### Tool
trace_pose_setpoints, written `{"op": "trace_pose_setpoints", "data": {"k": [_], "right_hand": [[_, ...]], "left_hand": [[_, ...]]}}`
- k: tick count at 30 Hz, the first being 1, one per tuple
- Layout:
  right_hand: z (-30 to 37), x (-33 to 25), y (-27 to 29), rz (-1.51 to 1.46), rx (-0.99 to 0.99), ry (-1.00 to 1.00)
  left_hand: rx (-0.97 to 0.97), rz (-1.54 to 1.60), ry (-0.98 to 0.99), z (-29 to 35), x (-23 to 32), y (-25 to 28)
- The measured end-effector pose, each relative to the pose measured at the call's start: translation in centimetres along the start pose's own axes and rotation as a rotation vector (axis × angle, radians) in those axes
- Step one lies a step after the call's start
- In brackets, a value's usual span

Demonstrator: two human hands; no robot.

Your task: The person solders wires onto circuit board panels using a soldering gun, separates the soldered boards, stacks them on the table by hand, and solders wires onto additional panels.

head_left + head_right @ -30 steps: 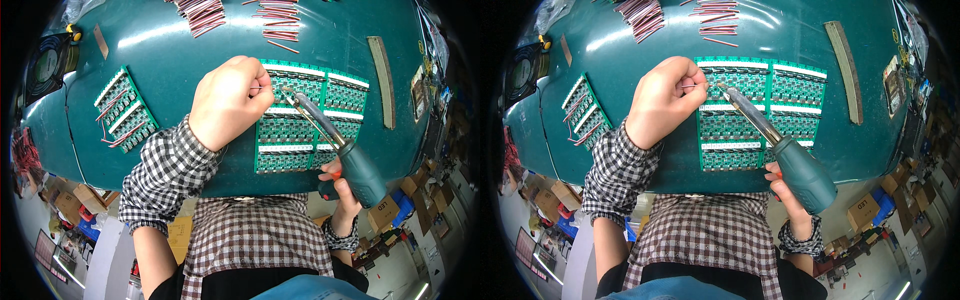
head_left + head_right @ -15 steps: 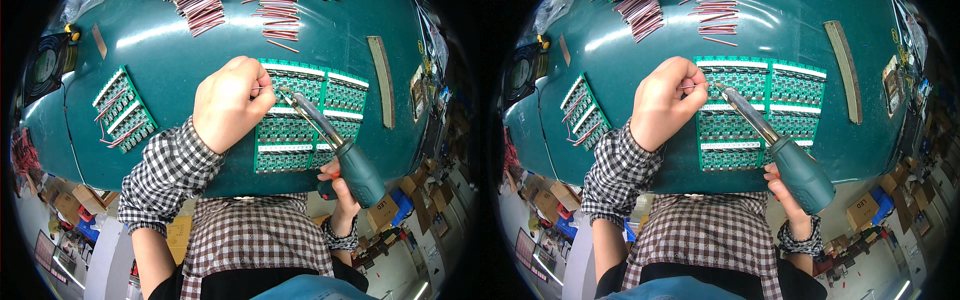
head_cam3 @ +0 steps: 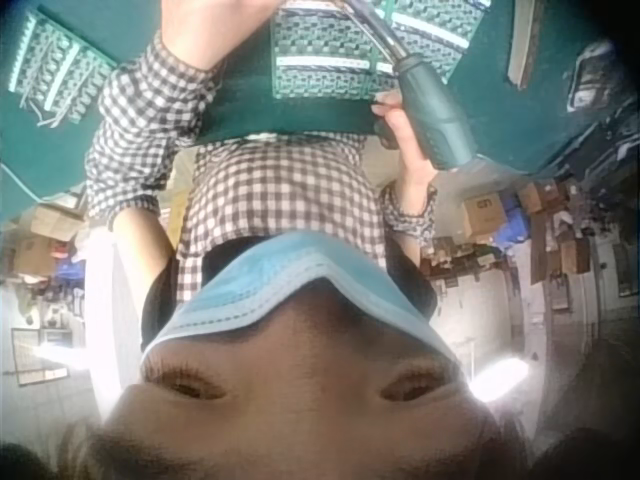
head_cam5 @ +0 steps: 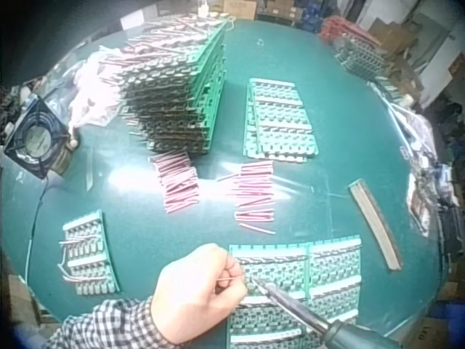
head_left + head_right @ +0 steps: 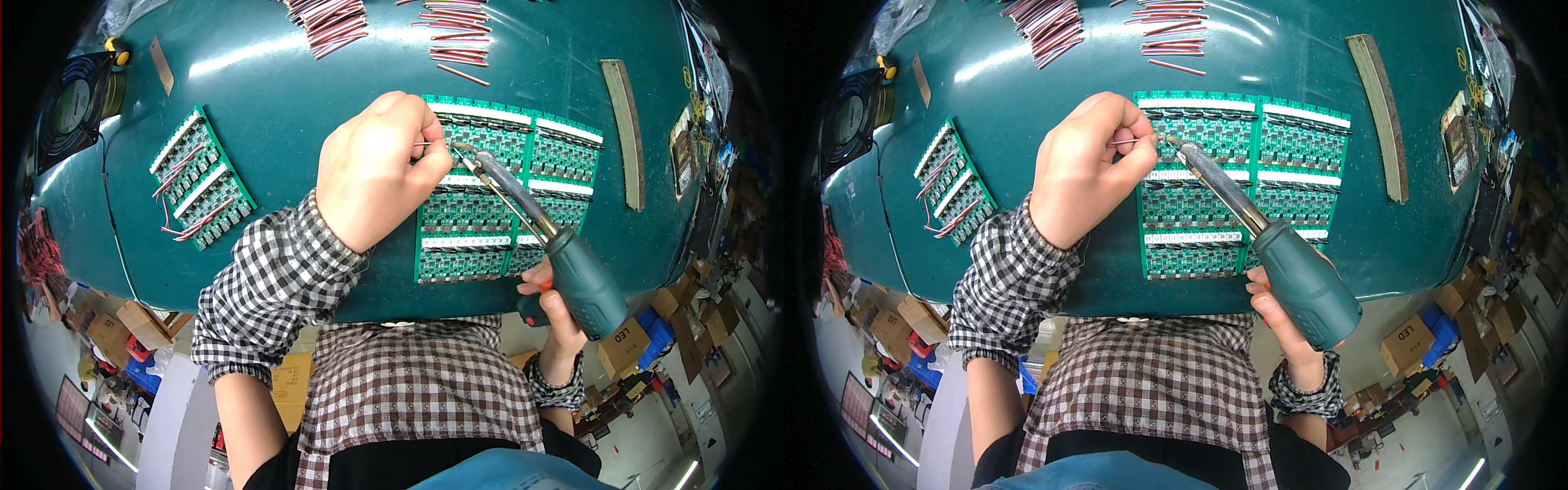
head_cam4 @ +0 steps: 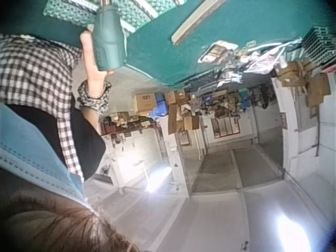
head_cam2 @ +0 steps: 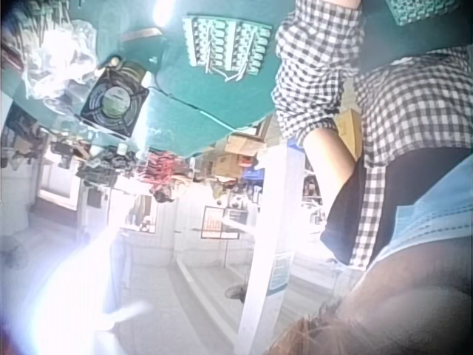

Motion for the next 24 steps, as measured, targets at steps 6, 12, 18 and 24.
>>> {"op": "trace_pose_setpoints", "data": {"k": [6,12,18,24], "right_hand": [[-0.4,-0.6,-0.6,0.013,0.017,0.005],[-0.6,-1.9,-0.9,0.105,0.075,0.076],[-0.6,-2.2,-0.8,0.122,0.095,0.069],[-0.4,-2.1,-0.5,0.092,0.123,0.095]], "left_hand": [[0.003,-0.012,-0.01,0.0,0.1,0.0],[0.007,-0.017,-0.007,0.0,0.1,0.0],[0.002,-0.023,-0.007,0.0,0.1,0.0],[-0.011,0.004,0.007,0.0,0.0,0.0]]}}
Point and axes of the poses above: each hand's wrist, its own z-axis away from the middle knuckle, its own y-axis out of the back of the hand, x = y × z, the point moved 7 cm from there along -z, towards the middle knuckle, and after that the axes turned 7 degrees about -x, right-handed, at the moved point
